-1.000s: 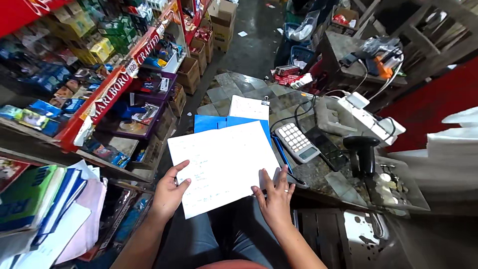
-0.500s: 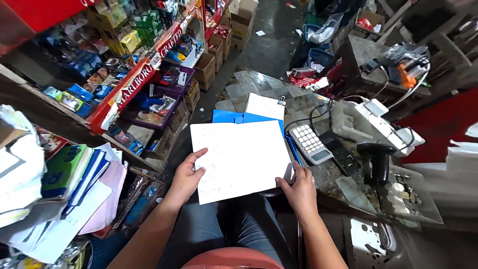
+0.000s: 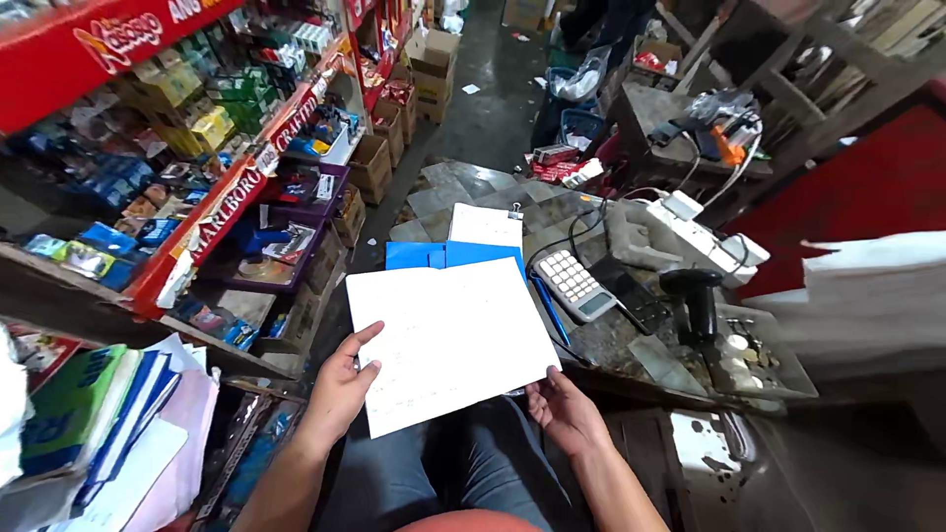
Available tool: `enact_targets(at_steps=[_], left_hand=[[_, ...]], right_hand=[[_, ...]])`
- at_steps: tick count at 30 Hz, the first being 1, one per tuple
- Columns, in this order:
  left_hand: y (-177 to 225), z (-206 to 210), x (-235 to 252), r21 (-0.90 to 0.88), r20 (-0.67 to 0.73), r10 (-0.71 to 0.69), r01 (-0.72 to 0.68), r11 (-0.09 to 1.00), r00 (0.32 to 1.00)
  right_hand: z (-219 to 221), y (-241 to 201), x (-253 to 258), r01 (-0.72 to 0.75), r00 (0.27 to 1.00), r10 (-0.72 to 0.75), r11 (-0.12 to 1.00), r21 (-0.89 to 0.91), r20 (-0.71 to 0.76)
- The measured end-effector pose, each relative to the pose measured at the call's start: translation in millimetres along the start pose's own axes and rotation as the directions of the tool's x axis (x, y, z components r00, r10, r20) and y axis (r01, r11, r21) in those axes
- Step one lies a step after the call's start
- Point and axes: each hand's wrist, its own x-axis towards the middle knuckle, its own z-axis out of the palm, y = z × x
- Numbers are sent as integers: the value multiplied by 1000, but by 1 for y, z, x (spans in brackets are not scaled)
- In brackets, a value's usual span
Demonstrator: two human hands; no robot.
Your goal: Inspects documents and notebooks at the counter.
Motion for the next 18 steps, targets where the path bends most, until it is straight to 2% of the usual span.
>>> enact_targets(at_steps=[2,6,8,10,12,14,15,16,18], left_hand=[[2,1,-1,8,-5,-2,2,1000,1000],[-2,-2,-4,-2,-21,-6,6,1000,1000],[-3,-4,-4,13,-23,-3,3,1000,1000],[-4,-3,-3,-1,-39,-6,6,1000,999],[-3,-1,-2,-41,-60,0,-2,999,998],[-1,3,-3,-111,-57,10,-16,994,998],[2,5,-4,-153,-59,-1,-8,988,998],[4,8,-5,-193,-58,-19,7,981,998],[5,10,-7,-222,-79,-32,14,975,996]], right_hand=[[1,-1,0,81,996,-80,997,20,-28],[4,-3,-12,240,970,-241,967,-88,-10],[8,0,-18,378,926,-376,910,-169,43],[12,4,-25,588,805,-548,788,-183,229],[21,9,-29,739,630,-620,663,-117,467],[38,19,-34,781,499,-568,622,-56,654],[48,26,-35,771,467,-514,636,-46,720],[57,34,-33,746,454,-448,664,-53,770],[73,49,-29,659,492,-288,740,-135,822]])
